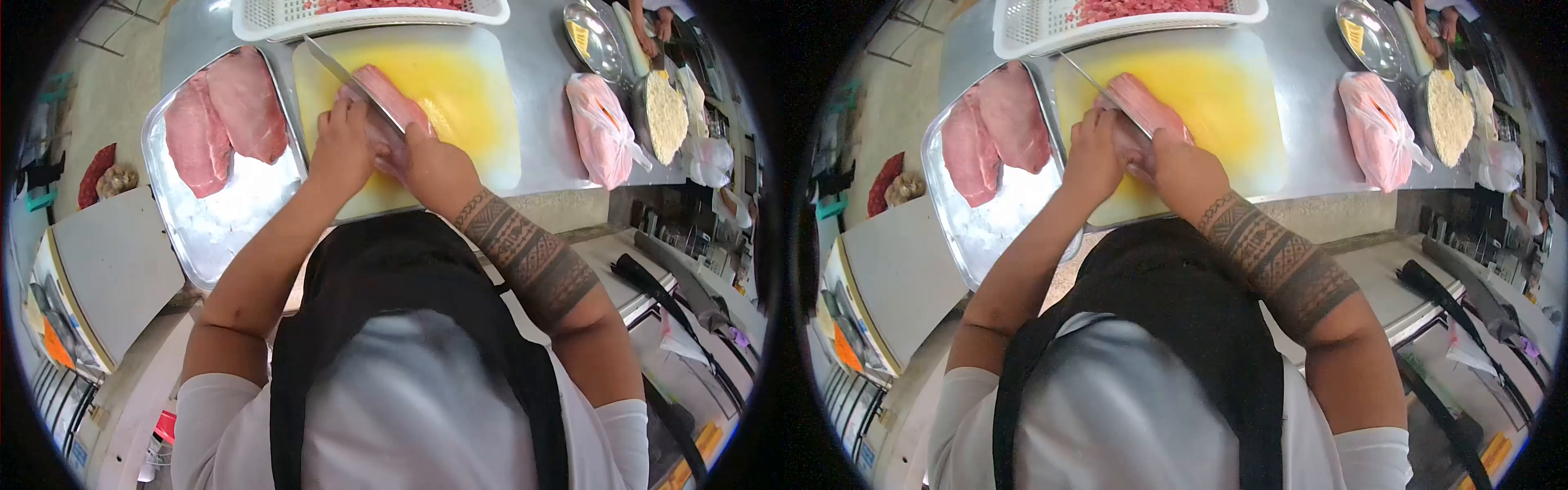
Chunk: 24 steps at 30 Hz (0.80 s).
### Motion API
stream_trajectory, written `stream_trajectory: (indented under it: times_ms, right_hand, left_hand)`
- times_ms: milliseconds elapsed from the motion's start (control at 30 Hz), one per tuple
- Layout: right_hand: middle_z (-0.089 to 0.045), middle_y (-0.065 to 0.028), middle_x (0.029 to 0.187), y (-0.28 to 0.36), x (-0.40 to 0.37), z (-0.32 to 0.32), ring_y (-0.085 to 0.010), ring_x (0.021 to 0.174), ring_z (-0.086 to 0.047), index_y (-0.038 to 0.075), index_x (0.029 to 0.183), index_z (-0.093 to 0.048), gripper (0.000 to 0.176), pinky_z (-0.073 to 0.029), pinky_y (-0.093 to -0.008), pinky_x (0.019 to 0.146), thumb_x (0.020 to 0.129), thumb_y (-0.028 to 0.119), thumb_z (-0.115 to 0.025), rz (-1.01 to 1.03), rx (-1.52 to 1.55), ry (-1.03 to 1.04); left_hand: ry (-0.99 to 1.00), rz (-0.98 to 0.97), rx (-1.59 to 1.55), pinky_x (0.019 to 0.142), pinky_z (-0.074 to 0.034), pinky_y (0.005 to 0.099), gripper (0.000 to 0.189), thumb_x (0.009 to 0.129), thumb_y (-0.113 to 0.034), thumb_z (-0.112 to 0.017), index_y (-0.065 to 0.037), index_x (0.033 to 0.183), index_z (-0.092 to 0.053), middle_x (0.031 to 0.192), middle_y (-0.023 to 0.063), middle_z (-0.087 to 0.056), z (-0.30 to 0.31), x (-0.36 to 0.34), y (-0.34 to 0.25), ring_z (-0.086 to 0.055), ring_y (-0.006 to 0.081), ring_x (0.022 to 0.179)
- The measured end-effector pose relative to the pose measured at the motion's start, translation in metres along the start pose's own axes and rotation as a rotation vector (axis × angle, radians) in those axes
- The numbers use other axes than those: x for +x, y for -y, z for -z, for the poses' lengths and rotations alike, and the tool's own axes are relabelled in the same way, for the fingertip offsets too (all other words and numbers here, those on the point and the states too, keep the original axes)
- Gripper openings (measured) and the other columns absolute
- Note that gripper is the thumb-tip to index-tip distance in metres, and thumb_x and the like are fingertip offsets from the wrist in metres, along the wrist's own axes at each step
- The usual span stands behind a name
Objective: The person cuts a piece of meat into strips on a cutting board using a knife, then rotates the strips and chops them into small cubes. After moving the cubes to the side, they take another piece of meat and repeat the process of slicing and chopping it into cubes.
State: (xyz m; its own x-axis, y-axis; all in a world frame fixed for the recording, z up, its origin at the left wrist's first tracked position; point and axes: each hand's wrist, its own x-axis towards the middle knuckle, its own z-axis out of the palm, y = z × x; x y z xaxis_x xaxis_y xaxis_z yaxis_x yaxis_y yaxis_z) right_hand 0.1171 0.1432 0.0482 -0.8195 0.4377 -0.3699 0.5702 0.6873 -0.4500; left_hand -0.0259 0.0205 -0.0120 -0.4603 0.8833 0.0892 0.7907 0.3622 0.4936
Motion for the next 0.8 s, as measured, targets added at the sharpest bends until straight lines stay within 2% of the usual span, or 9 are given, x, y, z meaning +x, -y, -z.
stream_trajectory:
  times_ms: [67, 133, 200, 267, 300, 400, 467, 800]
  right_hand:
    - [-0.072, -0.0284, 0.087, -0.004, -0.015, 0.008, -0.0463, 0.082, -0.072, 0.0, 0.121, -0.053, 0.03, -0.056, -0.0597, 0.074, 0.098, 0.017, -0.06, 0.049, -0.033, -0.01]
    - [-0.071, -0.0285, 0.086, -0.017, -0.061, 0.021, -0.0463, 0.082, -0.072, 0.0, 0.119, -0.053, 0.027, -0.055, -0.0602, 0.073, 0.097, 0.016, -0.059, 0.131, -0.067, -0.023]
    - [-0.07, -0.0245, 0.083, -0.029, -0.111, 0.033, -0.0441, 0.076, -0.073, 0.002, 0.112, -0.056, 0.017, -0.058, -0.0568, 0.069, 0.099, 0.012, -0.056, -0.043, -0.16, 0.079]
    - [-0.07, -0.0244, 0.083, -0.035, -0.129, 0.029, -0.0446, 0.076, -0.072, 0.002, 0.114, -0.054, 0.018, -0.058, -0.0565, 0.068, 0.098, 0.011, -0.056, -0.108, -0.209, 0.125]
    - [-0.07, -0.0244, 0.084, -0.038, -0.132, 0.024, -0.0449, 0.076, -0.072, 0.002, 0.115, -0.054, 0.019, -0.058, -0.0563, 0.067, 0.098, 0.01, -0.056, -0.143, -0.229, 0.145]
    - [-0.07, -0.0241, 0.084, -0.054, -0.098, -0.016, -0.0461, 0.076, -0.072, 0.003, 0.115, -0.054, 0.019, -0.058, -0.0558, 0.067, 0.097, 0.011, -0.057, 0.01, -0.199, 0.009]
    - [-0.071, -0.0239, 0.084, -0.055, -0.088, -0.018, -0.0456, 0.077, -0.073, 0.003, 0.115, -0.054, 0.02, -0.058, -0.0559, 0.067, 0.097, 0.011, -0.058, -0.002, -0.226, -0.005]
    - [-0.072, -0.0248, 0.086, -0.018, -0.103, 0.045, -0.0473, 0.083, -0.072, 0.002, 0.108, -0.052, 0.02, -0.058, -0.0573, 0.075, 0.093, 0.009, -0.061, -0.066, -0.103, 0.005]
  left_hand:
    - [0.022, 0.142, -0.069, 0.109, -0.045, 0.0544, 0.085, 0.072, -0.024, -0.094, 0.004, 0.141, -0.052, 0.143, 0.0251, -0.053, 0.007, 0.002, -0.008, -0.05, 0.0477, 0.132]
    - [-0.06, 0.104, -0.079, 0.109, -0.045, 0.0536, 0.085, 0.072, -0.024, -0.094, 0.003, 0.141, -0.053, 0.144, 0.0246, -0.053, 0.002, -0.001, -0.004, -0.051, 0.0477, 0.132]
    - [-0.088, 0.077, -0.103, 0.11, -0.046, 0.0532, 0.084, 0.072, -0.023, -0.094, 0.002, 0.141, -0.054, 0.145, 0.0242, -0.053, -0.001, -0.004, -0.001, -0.052, 0.0476, 0.131]
    - [-0.076, 0.062, -0.139, 0.11, -0.046, 0.0531, 0.084, 0.071, -0.023, -0.095, 0.0, 0.141, -0.055, 0.146, 0.0237, -0.053, -0.001, -0.006, 0.002, -0.052, 0.0477, 0.131]
    - [-0.09, 0.071, -0.139, 0.11, -0.046, 0.0529, 0.083, 0.071, -0.023, -0.095, -0.001, 0.141, -0.056, 0.145, 0.0235, -0.053, -0.002, -0.006, 0.002, -0.052, 0.0475, 0.13]
    - [-0.112, 0.066, -0.129, 0.109, -0.046, 0.0524, 0.081, 0.07, -0.023, -0.095, -0.002, 0.14, -0.058, 0.142, 0.0225, -0.055, -0.002, -0.008, 0.001, -0.054, 0.0467, 0.129]
    - [-0.125, 0.028, -0.119, 0.109, -0.047, 0.0522, 0.081, 0.07, -0.023, -0.095, -0.002, 0.139, -0.058, 0.138, 0.0215, -0.057, -0.001, -0.006, 0.004, -0.054, 0.0458, 0.128]
    - [0.037, 0.197, -0.099, 0.104, -0.051, 0.0504, 0.101, 0.062, -0.033, -0.1, -0.002, 0.147, -0.053, 0.13, 0.0208, -0.059, 0.023, 0.014, 0.0, -0.059, 0.0442, 0.123]
